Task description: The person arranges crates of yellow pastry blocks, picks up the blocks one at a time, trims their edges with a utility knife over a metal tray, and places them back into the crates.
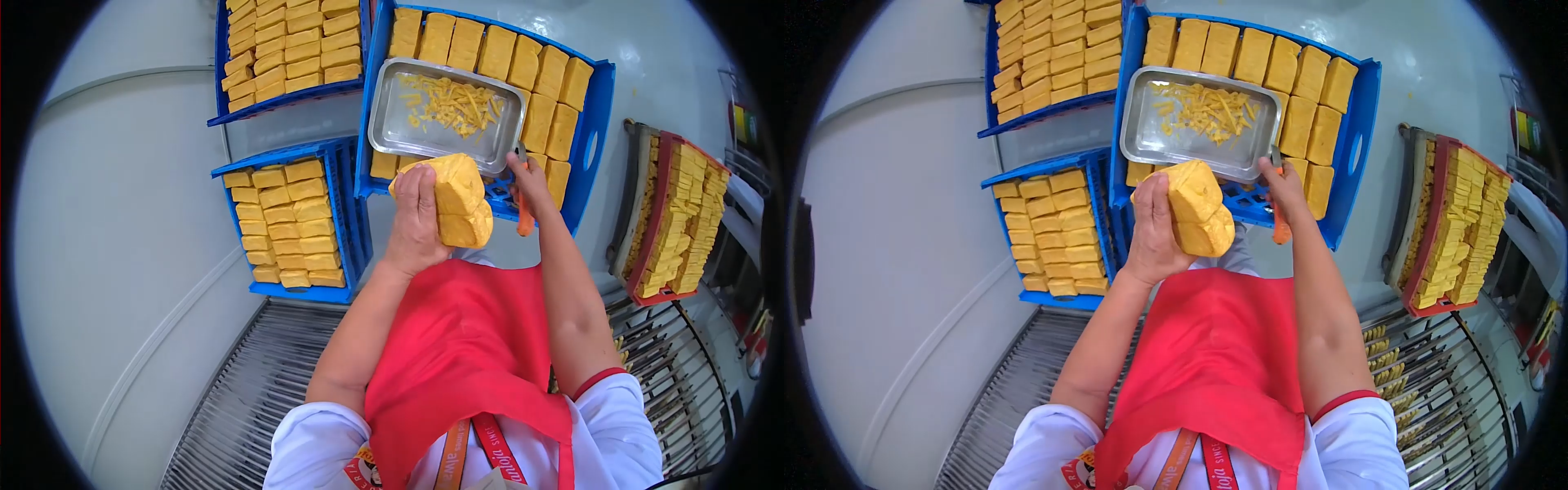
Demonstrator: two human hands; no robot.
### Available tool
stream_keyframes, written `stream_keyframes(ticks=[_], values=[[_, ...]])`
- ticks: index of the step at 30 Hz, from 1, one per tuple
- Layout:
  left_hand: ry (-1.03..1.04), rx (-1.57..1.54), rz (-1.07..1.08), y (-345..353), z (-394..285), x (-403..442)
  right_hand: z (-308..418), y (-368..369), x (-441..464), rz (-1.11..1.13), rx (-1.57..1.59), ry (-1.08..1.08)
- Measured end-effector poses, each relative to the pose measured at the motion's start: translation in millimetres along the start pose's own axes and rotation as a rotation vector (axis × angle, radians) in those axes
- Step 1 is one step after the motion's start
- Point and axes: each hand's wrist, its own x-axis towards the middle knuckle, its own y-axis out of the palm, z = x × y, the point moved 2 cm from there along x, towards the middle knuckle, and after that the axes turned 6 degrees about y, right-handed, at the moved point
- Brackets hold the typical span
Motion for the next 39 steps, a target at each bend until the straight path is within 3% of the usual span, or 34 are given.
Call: stream_keyframes(ticks=[2, 6, 8, 9, 11, 17, 21, 26, 30, 32, 35, 39], values=[[-0.027, -0.034, 0.013, 0.7, 2.8, -4.4, 6.7, -11.9, -12.4, -0.07, -0.033, 0.027], [-0.135, -0.185, 0.086, 2.2, 4.6, -7.6, 25.3, -26.8, -56.7, 0.115, -0.048, -0.034], [-0.12, -0.181, 0.117, 0.6, 1.2, -4.2, 48.4, -10.4, -99.9, 0.155, -0.237, -0.246], [-0.107, -0.192, 0.113, -0.7, -1.4, -1.1, 53.1, -6.9, -110.4, 0.146, -0.231, -0.244], [-0.085, -0.204, 0.112, -1.3, -3.9, 3.2, 66.1, 0.0, -125.7, 0.118, -0.538, -0.483], [-0.027, -0.216, 0.142, -1.4, -8.8, 9.7, 88.3, 2.3, -143.2, 0.042, -0.621, -0.572], [0.0, -0.196, 0.159, 1.8, -4.8, 5.8, 86.3, 0.7, -142.4, 0.051, -0.637, -0.587], [0.01, -0.201, 0.151, 4.2, -5.7, 5.2, 78.5, 5.3, -139.1, 0.261, -0.539, -0.477], [0.024, -0.186, 0.166, 5.9, -3.2, 2.0, 75.9, 11.1, -137.9, 0.247, -0.602, -0.429], [0.016, -0.182, 0.148, 4.8, -1.2, 0.6, 63.2, 13.9, -128.0, 0.308, -0.229, -0.199], [0.013, -0.148, 0.117, 2.7, 2.4, -2.4, 83.1, 11.1, -137.0, 0.122, -0.454, -0.369], [0.0, -0.147, 0.105, -0.2, 5.2, -4.8, 91.8, 15.7, -144.2, 0.122, -0.605, -0.436]])
